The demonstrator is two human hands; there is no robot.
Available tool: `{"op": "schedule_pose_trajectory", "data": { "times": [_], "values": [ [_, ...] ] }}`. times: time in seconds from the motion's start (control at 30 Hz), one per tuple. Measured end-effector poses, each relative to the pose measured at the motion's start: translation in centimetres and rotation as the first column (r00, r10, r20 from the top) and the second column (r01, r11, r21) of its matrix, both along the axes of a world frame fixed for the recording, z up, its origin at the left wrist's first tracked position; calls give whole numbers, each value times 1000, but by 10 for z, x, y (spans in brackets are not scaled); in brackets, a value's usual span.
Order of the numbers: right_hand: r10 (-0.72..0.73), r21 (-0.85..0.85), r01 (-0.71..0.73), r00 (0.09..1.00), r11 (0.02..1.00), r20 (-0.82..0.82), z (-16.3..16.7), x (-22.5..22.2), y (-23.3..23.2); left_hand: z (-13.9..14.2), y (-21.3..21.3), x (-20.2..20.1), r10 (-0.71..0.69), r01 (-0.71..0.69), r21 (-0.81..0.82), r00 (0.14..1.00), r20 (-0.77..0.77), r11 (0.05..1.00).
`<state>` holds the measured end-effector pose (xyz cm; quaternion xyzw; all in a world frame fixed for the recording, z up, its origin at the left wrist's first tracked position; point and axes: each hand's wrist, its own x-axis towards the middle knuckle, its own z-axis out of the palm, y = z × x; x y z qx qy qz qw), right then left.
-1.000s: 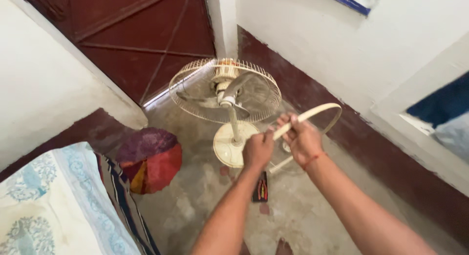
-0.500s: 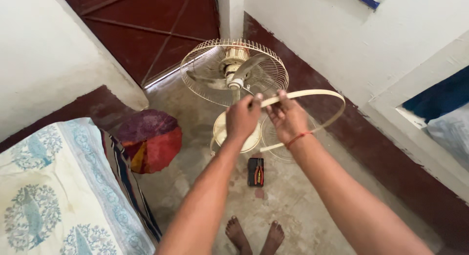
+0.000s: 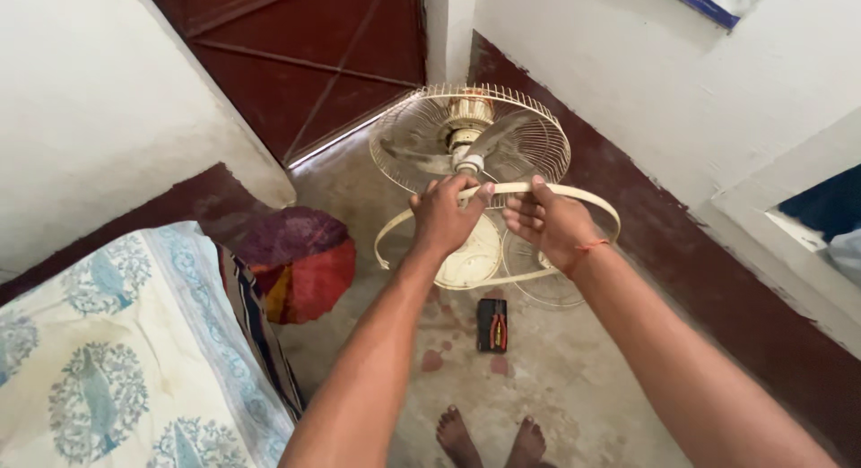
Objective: The person services a pedestal fan on the floor. They remove the front grille guard, hold and turn the grille ring, work at the fan head near the blade area, then reattach the front grille and press it into place on the fan.
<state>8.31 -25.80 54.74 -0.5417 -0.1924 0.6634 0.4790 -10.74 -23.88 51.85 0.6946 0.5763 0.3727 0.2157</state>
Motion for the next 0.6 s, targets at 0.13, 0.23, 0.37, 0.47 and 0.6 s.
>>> {"op": "schedule_pose_trajectory", "data": {
  "times": [0.13, 0.23, 0.37, 0.47, 0.6],
  "values": [
    [105, 43, -206, 653, 978, 750, 15, -6, -4, 3, 17, -24, -11, 11, -10, 1000, -21, 1000],
    [-295, 352, -519, 192, 779, 936, 21, -18, -4, 2, 27, -34, -34, 33, -36, 999, -34, 999],
    [-364, 326, -718, 107, 615, 925, 26, -32, 9, -2, 41, -34, -62, 61, -41, 998, -12, 997],
    [-371, 287, -755, 63, 589, 926, 25, -41, 29, -6, 53, -34, -39, 39, 13, 999, -4, 999],
    [-268, 215, -774, 61, 596, 962, 20, -35, 59, -11, 68, -39, 59, -59, 111, 998, 2, 992]
  ]
}}
